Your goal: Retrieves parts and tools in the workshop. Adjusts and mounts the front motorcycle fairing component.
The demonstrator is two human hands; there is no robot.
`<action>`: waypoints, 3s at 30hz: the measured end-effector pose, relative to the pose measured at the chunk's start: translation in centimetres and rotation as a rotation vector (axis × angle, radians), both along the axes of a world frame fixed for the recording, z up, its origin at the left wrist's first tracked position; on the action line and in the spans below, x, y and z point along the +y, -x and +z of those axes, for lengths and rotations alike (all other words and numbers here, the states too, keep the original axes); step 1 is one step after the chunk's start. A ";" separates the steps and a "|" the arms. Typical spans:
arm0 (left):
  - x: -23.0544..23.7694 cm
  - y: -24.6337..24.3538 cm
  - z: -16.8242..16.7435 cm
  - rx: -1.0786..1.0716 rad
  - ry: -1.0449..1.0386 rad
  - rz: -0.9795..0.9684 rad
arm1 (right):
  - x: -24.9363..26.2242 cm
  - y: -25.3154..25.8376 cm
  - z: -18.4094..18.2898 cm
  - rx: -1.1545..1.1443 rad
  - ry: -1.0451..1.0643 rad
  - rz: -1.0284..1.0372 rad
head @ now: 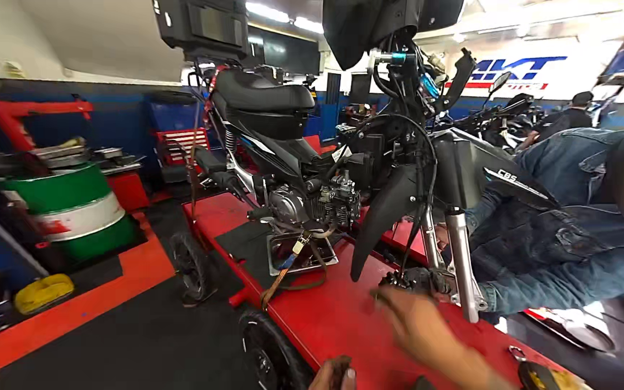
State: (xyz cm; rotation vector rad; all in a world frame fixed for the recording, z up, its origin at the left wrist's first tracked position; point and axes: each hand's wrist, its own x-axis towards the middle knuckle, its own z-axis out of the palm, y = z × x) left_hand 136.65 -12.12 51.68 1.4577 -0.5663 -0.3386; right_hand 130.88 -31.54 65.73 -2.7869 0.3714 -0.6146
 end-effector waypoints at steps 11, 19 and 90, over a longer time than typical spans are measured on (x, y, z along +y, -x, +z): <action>-16.8 -19.3 10.1 -0.515 -0.070 -0.240 | -16.4 -19.2 14.0 0.347 0.546 -0.387; -24.9 -21.8 13.1 -0.389 0.049 -0.341 | -15.1 -21.9 13.7 0.454 0.545 -0.571; -32.0 -20.1 15.8 0.707 0.656 -0.398 | -15.6 -23.0 15.9 0.649 0.375 -0.587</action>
